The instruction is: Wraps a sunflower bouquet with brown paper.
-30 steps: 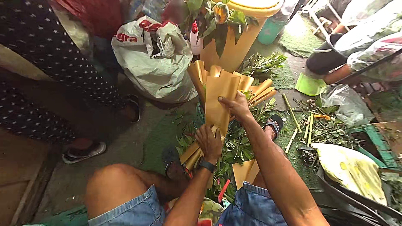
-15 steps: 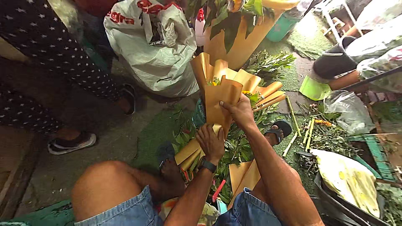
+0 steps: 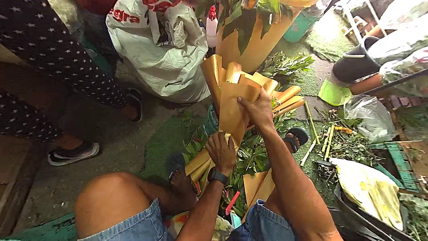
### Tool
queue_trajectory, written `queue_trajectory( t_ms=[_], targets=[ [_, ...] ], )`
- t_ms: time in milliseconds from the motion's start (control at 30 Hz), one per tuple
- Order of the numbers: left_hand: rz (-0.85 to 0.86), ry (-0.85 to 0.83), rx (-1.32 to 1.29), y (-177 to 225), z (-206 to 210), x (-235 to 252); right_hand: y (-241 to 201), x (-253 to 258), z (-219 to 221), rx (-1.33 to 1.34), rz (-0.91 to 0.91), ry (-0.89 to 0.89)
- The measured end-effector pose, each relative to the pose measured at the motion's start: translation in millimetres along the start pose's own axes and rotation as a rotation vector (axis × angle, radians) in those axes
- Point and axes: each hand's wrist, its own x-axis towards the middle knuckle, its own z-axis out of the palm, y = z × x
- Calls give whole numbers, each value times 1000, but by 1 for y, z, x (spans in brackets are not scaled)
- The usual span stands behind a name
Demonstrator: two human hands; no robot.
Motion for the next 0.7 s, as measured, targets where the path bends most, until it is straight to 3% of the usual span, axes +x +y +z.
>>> queue_trajectory(
  t_ms=[200,467,700],
  targets=[
    [-109,-97,-31,15,-2,1,-7,3,0,-4,22,-60],
    [-122,-107,-129,11,6,-4,-13,8,1,-29,-118,-55],
    [-171,-189,-146,12,6,-3,-17,12,3,-58,-124,-66]
  ],
)
